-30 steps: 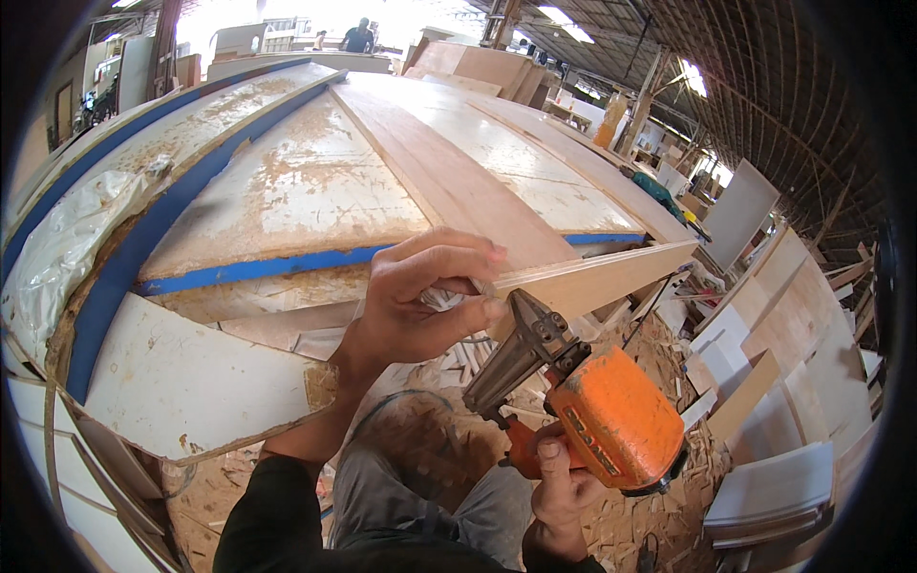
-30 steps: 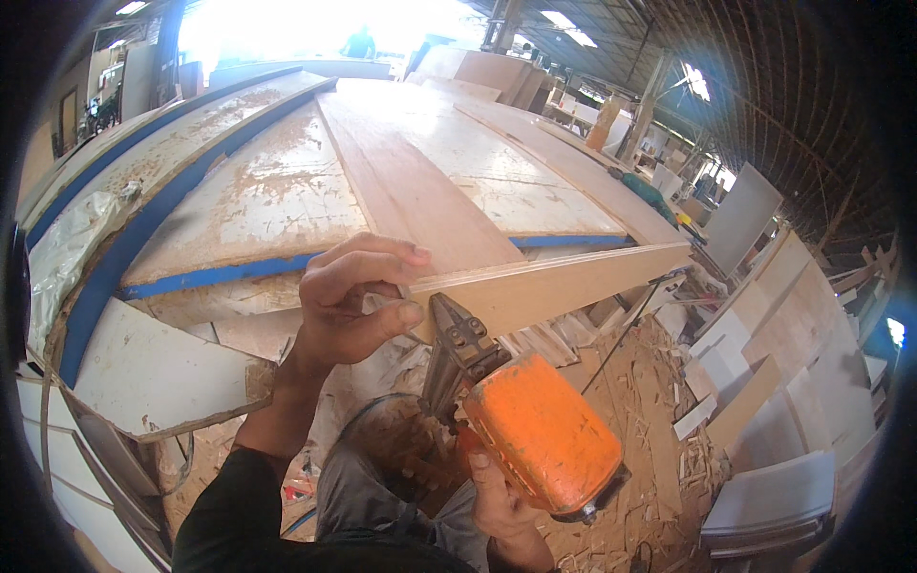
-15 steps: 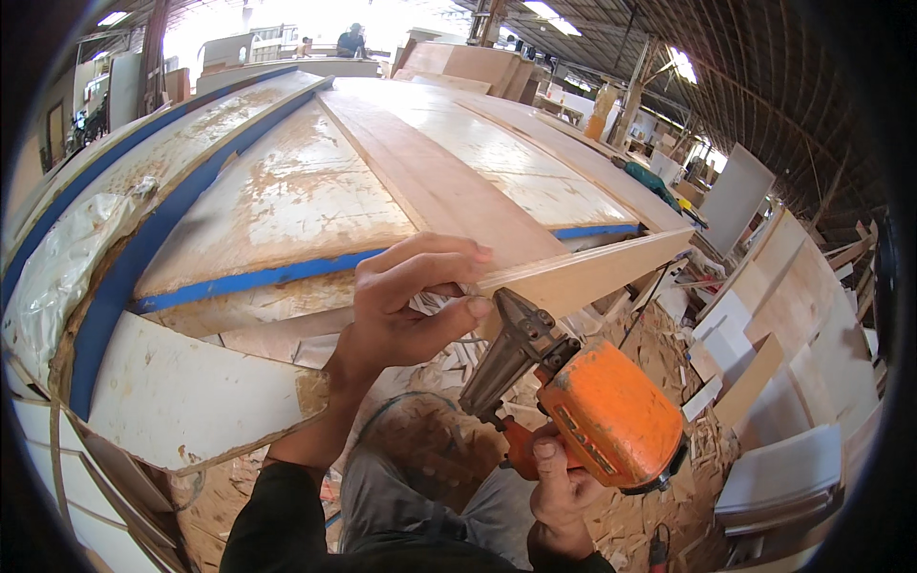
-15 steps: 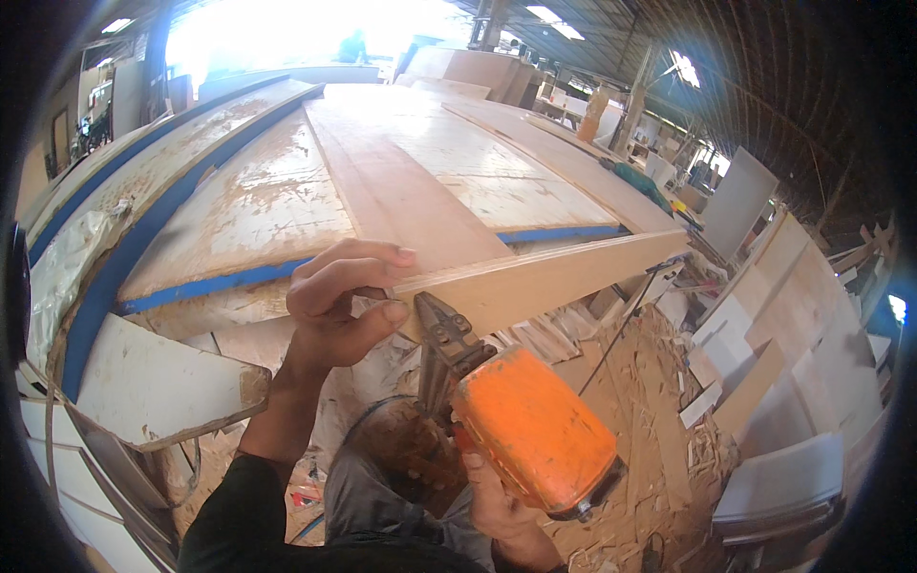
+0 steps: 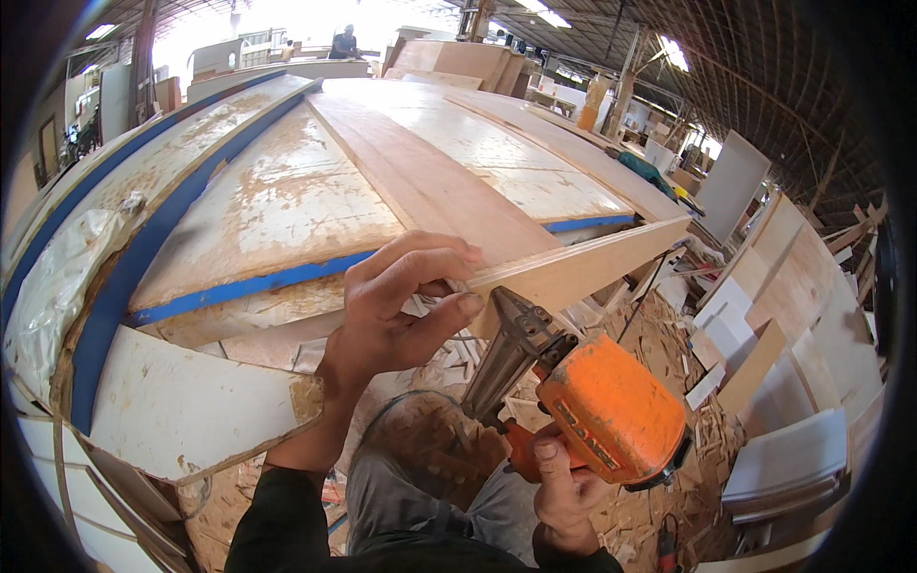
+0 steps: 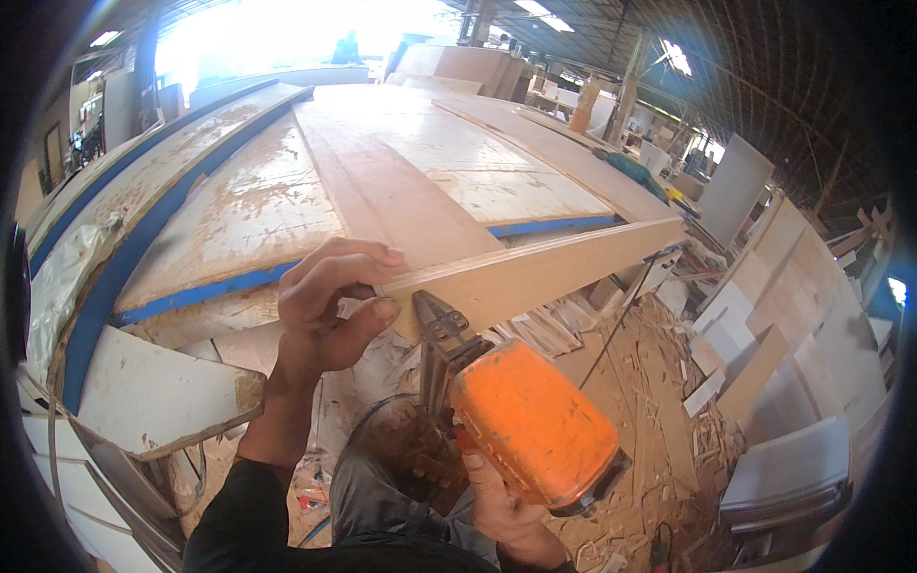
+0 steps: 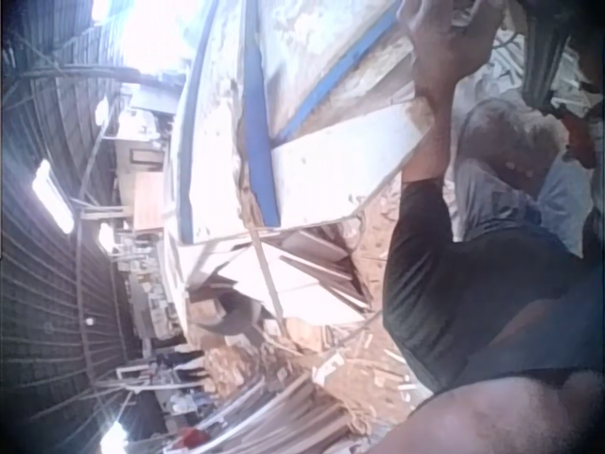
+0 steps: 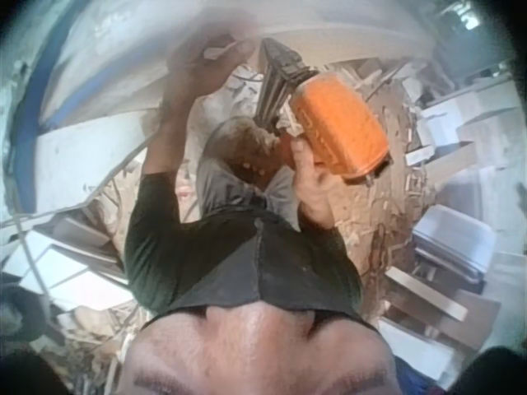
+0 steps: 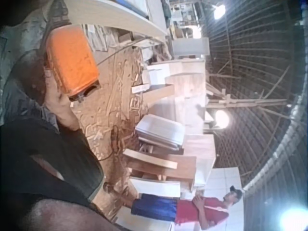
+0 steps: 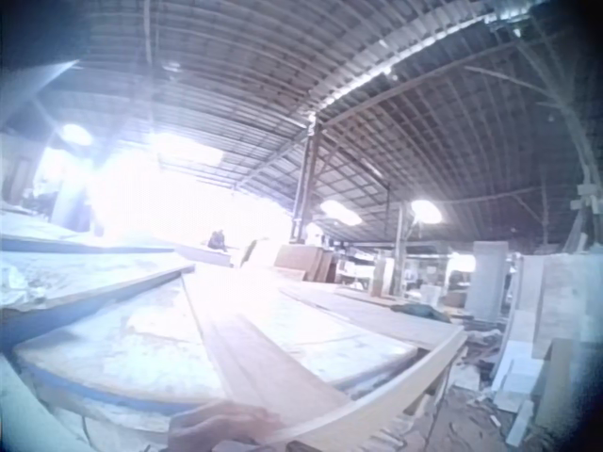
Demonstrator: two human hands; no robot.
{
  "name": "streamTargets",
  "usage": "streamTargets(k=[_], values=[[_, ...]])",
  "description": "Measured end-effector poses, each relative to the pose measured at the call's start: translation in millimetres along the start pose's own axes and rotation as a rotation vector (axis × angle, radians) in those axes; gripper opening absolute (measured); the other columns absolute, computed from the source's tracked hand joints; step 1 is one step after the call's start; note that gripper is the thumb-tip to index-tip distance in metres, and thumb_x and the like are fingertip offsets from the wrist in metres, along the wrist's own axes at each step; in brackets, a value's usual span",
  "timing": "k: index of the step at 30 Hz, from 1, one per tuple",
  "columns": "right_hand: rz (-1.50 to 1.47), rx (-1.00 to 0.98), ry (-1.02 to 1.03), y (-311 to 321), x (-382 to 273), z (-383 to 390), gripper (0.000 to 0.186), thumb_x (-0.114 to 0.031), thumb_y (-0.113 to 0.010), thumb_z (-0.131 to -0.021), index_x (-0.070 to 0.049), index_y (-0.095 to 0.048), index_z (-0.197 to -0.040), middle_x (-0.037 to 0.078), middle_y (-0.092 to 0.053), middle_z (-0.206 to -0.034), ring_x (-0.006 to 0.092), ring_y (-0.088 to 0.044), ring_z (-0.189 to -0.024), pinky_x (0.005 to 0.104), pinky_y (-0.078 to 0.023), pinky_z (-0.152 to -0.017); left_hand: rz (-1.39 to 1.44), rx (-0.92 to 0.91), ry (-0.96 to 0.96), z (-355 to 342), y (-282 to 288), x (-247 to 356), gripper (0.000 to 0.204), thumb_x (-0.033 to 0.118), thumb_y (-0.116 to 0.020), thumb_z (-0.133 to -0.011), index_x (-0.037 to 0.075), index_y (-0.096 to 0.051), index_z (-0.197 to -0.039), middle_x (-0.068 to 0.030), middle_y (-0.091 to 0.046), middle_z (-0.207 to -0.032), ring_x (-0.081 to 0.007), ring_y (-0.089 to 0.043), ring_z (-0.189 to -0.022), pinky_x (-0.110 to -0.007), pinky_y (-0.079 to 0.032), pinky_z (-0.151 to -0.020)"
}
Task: The person drills a hole into a curved wooden piece using a power drill and then secures it to a larger wooden panel using a pneumatic nail gun.
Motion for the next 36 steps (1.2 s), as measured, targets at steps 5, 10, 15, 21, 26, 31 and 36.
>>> streamTargets(k=[5,10,15,21,26,31,36], values=[[-0.034,0.022,0.045,-1.7,-3.4,-1.5,0.028,-0.006,-0.070,-0.094,0.006,-0.058,-0.116,0.012,-0.067,-0.086,0.0185,-0.063,-0.076,0.0323,-0.052,-0.072,-0.043,-0.030,-0.021,-0.1,-1.4,0.7,0.022,0.003,-0.078,-0.085,-0.001,-0.069,-0.105,-0.0161,-0.071,-0.108,-0.0166,-0.072,-0.088,-0.027,-0.061,-0.071],[-0.018,0.008,0.046,-2.2,-10.2,-2.8,0.028,-0.007,-0.070,-0.094,0.005,-0.058,-0.117,0.012,-0.068,-0.089,0.0189,-0.064,-0.079,0.0332,-0.052,-0.074,-0.028,-0.018,-0.024,0.1,-1.4,0.5,0.022,0.003,-0.078,-0.087,-0.002,-0.069,-0.106,-0.0159,-0.071,-0.107,-0.0167,-0.072,-0.087,-0.027,-0.061,-0.070],[0.161,-0.006,0.132,1.8,-9.8,-1.1,0.029,-0.007,-0.070,-0.094,0.005,-0.058,-0.117,0.012,-0.068,-0.091,0.0190,-0.065,-0.081,0.0341,-0.053,-0.076,-0.039,-0.030,-0.031,-0.5,-1.6,1.3,0.023,0.003,-0.078,-0.087,-0.002,-0.069,-0.107,-0.0158,-0.071,-0.107,-0.0163,-0.072,-0.087,-0.027,-0.061,-0.070],[-0.061,0.001,0.052,-2.5,-7.7,-3.0,0.028,-0.007,-0.070,-0.094,0.005,-0.059,-0.116,0.011,-0.068,-0.091,0.0186,-0.064,-0.081,0.0335,-0.053,-0.076,-0.033,-0.037,-0.038,0.3,-1.2,0.8,0.023,0.004,-0.078,-0.087,-0.002,-0.069,-0.107,-0.0159,-0.071,-0.107,-0.0165,-0.072,-0.088,-0.027,-0.061,-0.070],[0.327,-0.096,0.206,-1.4,-17.4,0.9,0.026,-0.006,-0.070,-0.095,0.004,-0.059,-0.116,0.011,-0.068,-0.093,0.0180,-0.064,-0.082,0.0328,-0.053,-0.075,-0.015,-0.007,-0.026,1.2,-1.3,-0.5,0.023,0.003,-0.078,-0.087,-0.002,-0.069,-0.107,-0.0162,-0.071,-0.108,-0.0169,-0.072,-0.090,-0.027,-0.062,-0.072],[0.132,-0.062,0.097,-5.9,-14.0,1.6,0.026,-0.006,-0.070,-0.095,0.004,-0.059,-0.116,0.011,-0.068,-0.094,0.0179,-0.064,-0.082,0.0327,-0.053,-0.075,-0.026,-0.004,-0.021,1.3,-2.3,-0.7,0.023,0.003,-0.078,-0.086,-0.002,-0.069,-0.106,-0.0160,-0.071,-0.108,-0.0167,-0.072,-0.089,-0.027,-0.062,-0.072],[0.003,0.013,0.044,-11.3,-11.2,4.0,0.024,-0.007,-0.070,-0.095,0.005,-0.059,-0.114,0.012,-0.068,-0.094,0.0179,-0.064,-0.082,0.0324,-0.053,-0.074,-0.041,-0.008,-0.016,2.5,-1.1,-1.0,0.022,0.002,-0.078,-0.086,-0.002,-0.069,-0.105,-0.0158,-0.071,-0.108,-0.0163,-0.072,-0.088,-0.027,-0.062,-0.071]])
Point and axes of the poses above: each hand's wrist, its own z-axis away from the middle knuckle, its own y-axis out of the back of the hand, x = y × z, the point moved 6 cm from there along -z, towards the middle knuckle
